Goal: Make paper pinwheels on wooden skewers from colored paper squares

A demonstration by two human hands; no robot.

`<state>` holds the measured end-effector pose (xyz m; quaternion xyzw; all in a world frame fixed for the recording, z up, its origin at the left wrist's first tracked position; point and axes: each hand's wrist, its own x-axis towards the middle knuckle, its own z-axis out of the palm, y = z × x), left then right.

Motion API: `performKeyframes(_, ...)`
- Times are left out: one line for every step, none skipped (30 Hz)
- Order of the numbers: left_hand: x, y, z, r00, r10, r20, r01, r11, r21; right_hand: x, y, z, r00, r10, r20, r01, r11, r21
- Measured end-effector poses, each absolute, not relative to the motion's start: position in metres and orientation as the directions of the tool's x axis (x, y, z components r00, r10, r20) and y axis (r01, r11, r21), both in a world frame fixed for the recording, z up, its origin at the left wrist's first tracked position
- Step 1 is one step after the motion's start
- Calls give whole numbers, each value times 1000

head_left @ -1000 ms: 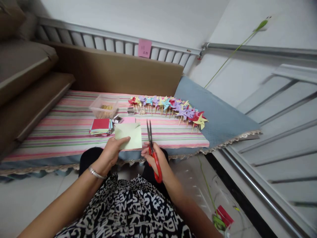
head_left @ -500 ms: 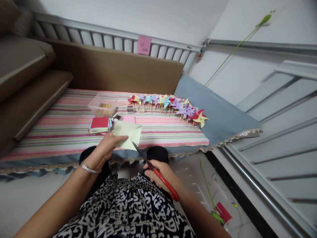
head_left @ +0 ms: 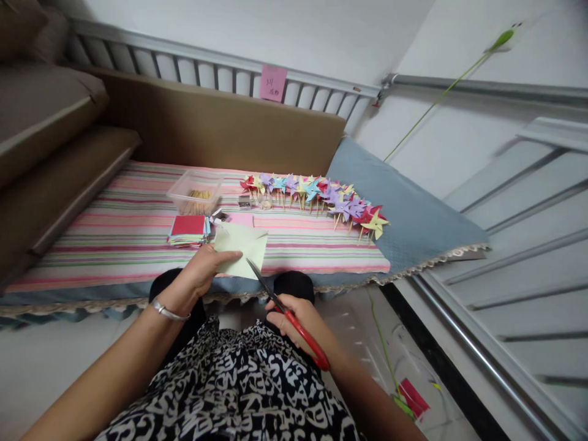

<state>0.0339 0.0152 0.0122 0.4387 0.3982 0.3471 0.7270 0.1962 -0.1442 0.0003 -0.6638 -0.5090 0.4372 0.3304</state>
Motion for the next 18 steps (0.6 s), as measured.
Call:
performKeyframes(34, 15, 13, 441, 854, -276, -150, 373, 915, 196, -144, 1, 98, 964, -246, 385, -264, -884)
performKeyframes(34, 15, 14, 438, 854, -279, -144, 373, 916, 196, -144, 2, 97, 964, -247, 386, -265, -883)
performKeyframes(34, 15, 15, 437, 854, -284, -137, 375, 917, 196, -144, 3, 98, 964, -247, 391, -265, -881)
performKeyframes(34, 14, 16, 436, 853, -289, -128, 376, 918, 196, -143, 3, 101, 964, -245, 399, -265, -878)
performKeyframes(35, 14, 18, 434, 852, -294, -122, 378, 918, 195, -143, 4, 106, 964, -243, 407, -265, -874)
performKeyframes(35, 13, 20, 431, 852, -297, -119, 380, 917, 195, -143, 5, 111, 965, -240, 415, -264, -871)
performKeyframes(36, 13, 22, 430, 852, -301, -119, 383, 916, 195, -142, 5, 113, 965, -238, 419, -264, -869)
performKeyframes(36, 12, 24, 425, 852, -304, -117, 385, 915, 195, -142, 5, 111, 965, -239, 418, -264, -869)
performKeyframes(37, 12, 25, 423, 852, -308, -114, 388, 915, 195, -142, 4, 105, 964, -243, 416, -264, -870)
performKeyframes(37, 11, 27, 419, 853, -312, -113, 390, 914, 195, -142, 4, 99, 965, -243, 414, -262, -872)
performKeyframes(38, 11, 28, 419, 852, -313, -113, 391, 913, 195, -142, 3, 95, 966, -241, 413, -259, -873)
performKeyframes(38, 11, 29, 421, 851, -315, -111, 393, 913, 196, -142, 2, 95, 967, -236, 415, -254, -874)
performKeyframes(38, 11, 29, 423, 849, -316, -110, 395, 912, 196, -143, 2, 98, 968, -230, 421, -249, -872)
performKeyframes(39, 10, 29, 427, 846, -318, -108, 397, 912, 197, -143, 1, 103, 970, -222, 429, -245, -869)
performKeyframes(39, 10, 29, 431, 844, -320, -104, 398, 911, 198, -143, 1, 106, 970, -217, 438, -241, -866)
performKeyframes(39, 10, 29, 432, 843, -321, -99, 398, 912, 198, -143, 0, 106, 971, -216, 443, -240, -863)
performKeyframes(39, 10, 29, 431, 843, -320, -97, 396, 913, 198, -143, 0, 105, 970, -218, 446, -242, -862)
performKeyframes(39, 10, 29, 429, 846, -318, -99, 394, 914, 198, -143, 0, 101, 970, -222, 446, -244, -861)
